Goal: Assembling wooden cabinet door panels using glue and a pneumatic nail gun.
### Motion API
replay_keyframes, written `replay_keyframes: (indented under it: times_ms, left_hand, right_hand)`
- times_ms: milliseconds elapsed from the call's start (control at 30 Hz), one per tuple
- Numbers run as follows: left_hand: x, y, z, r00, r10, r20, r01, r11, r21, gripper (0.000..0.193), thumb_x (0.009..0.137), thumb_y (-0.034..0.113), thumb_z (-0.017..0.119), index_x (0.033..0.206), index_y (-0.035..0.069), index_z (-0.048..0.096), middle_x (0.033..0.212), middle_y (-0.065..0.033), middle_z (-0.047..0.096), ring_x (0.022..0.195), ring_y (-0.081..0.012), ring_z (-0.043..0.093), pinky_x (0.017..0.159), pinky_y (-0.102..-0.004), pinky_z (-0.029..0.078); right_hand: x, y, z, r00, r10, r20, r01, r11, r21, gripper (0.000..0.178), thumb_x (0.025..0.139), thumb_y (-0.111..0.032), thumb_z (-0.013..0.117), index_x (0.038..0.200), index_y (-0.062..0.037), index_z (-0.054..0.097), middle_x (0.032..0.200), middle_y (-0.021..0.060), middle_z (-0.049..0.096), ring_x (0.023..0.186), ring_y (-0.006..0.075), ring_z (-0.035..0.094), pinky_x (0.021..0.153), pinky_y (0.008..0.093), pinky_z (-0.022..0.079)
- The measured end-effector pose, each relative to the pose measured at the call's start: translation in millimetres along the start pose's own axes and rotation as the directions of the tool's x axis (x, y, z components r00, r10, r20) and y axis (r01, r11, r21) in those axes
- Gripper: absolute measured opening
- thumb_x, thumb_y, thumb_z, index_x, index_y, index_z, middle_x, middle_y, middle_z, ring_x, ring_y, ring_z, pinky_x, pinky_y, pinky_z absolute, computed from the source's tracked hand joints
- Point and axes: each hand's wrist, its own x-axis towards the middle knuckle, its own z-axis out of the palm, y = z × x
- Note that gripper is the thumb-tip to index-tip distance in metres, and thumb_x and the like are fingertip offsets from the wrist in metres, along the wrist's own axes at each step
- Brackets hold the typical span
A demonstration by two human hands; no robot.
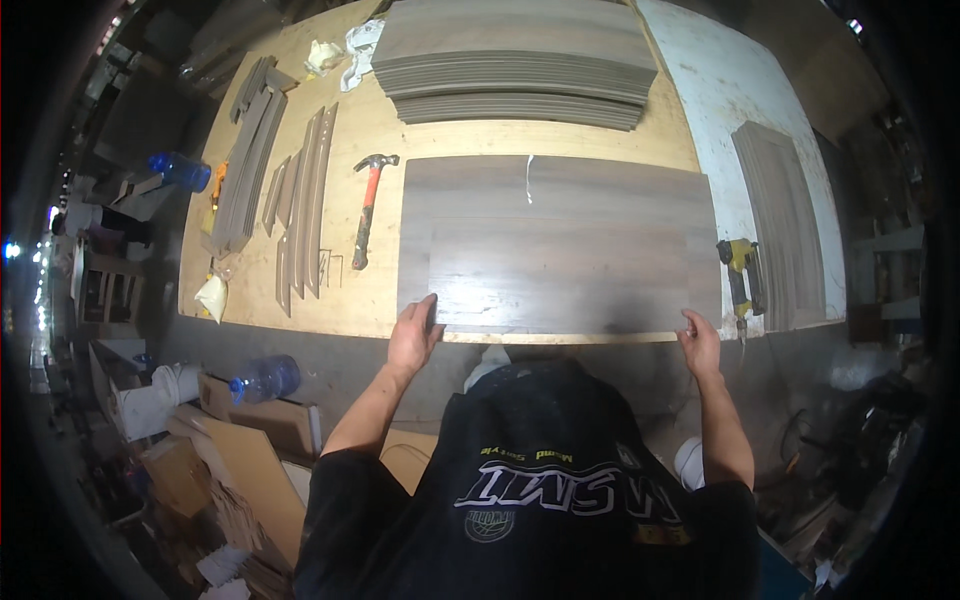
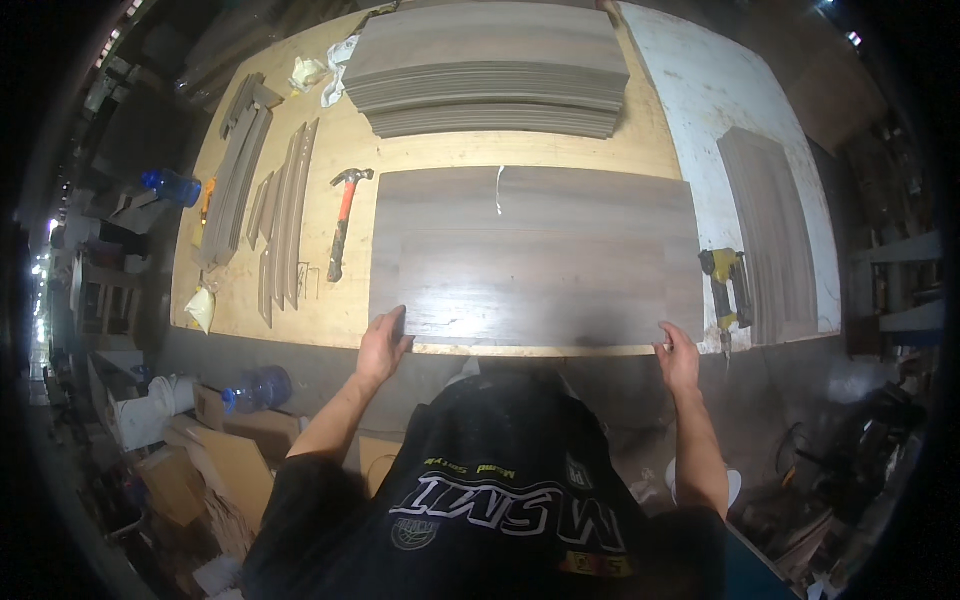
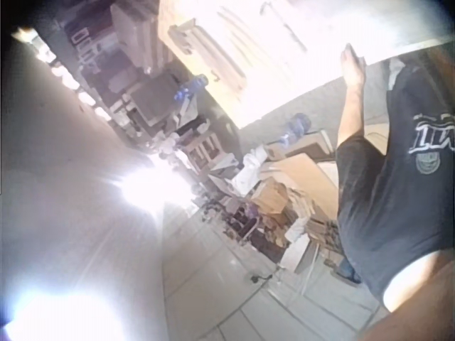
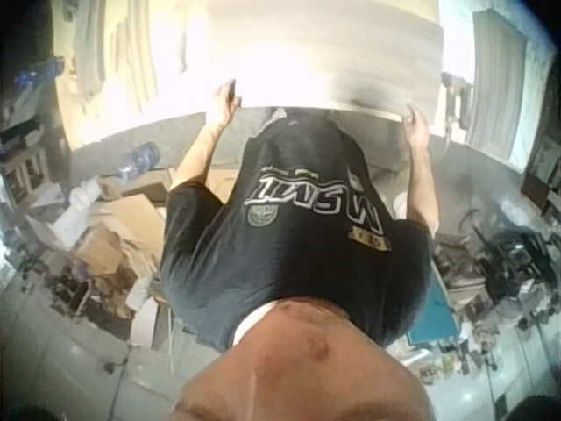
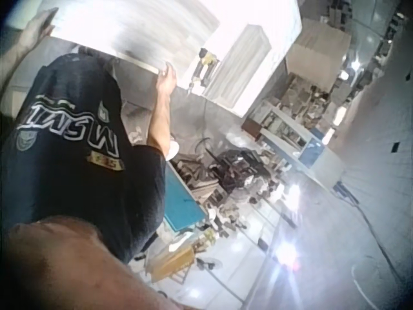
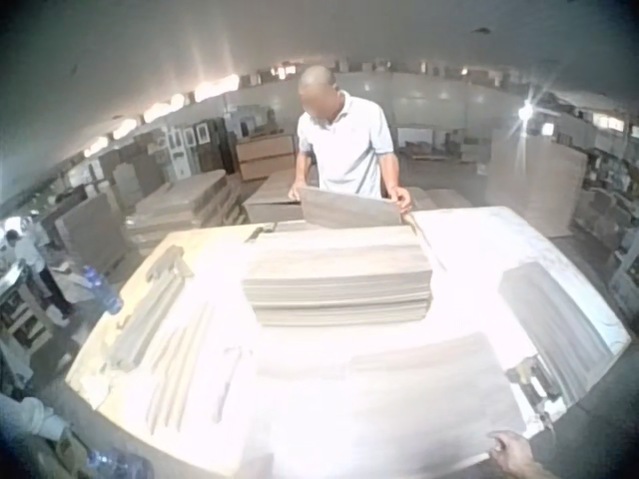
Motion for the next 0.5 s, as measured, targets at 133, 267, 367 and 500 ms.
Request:
replay_keyframes:
  times_ms: [133, 267, 367, 500]
  left_hand:
    - [3.4, 3.8, 1.9, 0.997, 0.068, -0.032, -0.068, 0.998, 0.003, 0.060, 0.081, 0.005, 0.076, 0.136, 0.003, 0.053, 0.105, -0.0209, 0.062, 0.097, -0.0408, 0.060, 0.086, -0.0450, 0.051]
    - [6.4, 3.0, 7.7, 0.992, 0.112, -0.054, -0.110, 0.993, 0.040, 0.059, 0.081, 0.004, 0.075, 0.135, 0.002, 0.053, 0.105, -0.0215, 0.061, 0.097, -0.0408, 0.060, 0.086, -0.0462, 0.051]
    - [0.6, -2.5, 6.8, 0.995, 0.088, -0.049, -0.087, 0.996, 0.026, 0.058, 0.081, 0.002, 0.074, 0.135, 0.000, 0.054, 0.109, -0.0221, 0.062, 0.099, -0.0396, 0.061, 0.088, -0.0449, 0.051]
    - [1.0, 31.3, -8.5, 1.000, -0.001, 0.002, 0.001, 1.000, 0.009, 0.058, 0.081, 0.000, 0.073, 0.135, 0.000, 0.053, 0.105, -0.0193, 0.060, 0.090, -0.0360, 0.061, 0.082, -0.0412, 0.053]
  right_hand:
    - [-4.2, -0.8, -3.2, 1.000, 0.016, -0.027, -0.017, 0.999, -0.046, 0.048, 0.077, -0.001, 0.078, 0.123, -0.0100, 0.065, 0.101, 0.0140, 0.068, 0.086, 0.0297, 0.065, 0.078, 0.0383, 0.054]
    - [-6.6, 21.4, 2.1, 0.999, 0.002, -0.037, -0.006, 0.996, -0.091, 0.047, 0.078, -0.005, 0.078, 0.123, -0.0105, 0.064, 0.105, 0.0162, 0.069, 0.091, 0.0334, 0.067, 0.080, 0.0418, 0.055]
    - [-0.3, 21.8, 7.7, 1.000, -0.009, -0.016, 0.007, 0.993, -0.115, 0.047, 0.079, -0.011, 0.078, 0.125, -0.0121, 0.064, 0.114, 0.0150, 0.069, 0.097, 0.0336, 0.068, 0.085, 0.0442, 0.056]
    - [-1.8, 37.6, 21.7, 0.998, -0.006, -0.069, 0.001, 0.997, -0.075, 0.051, 0.078, -0.009, 0.077, 0.127, -0.0131, 0.065, 0.114, 0.0126, 0.070, 0.095, 0.0283, 0.070, 0.084, 0.0400, 0.057]
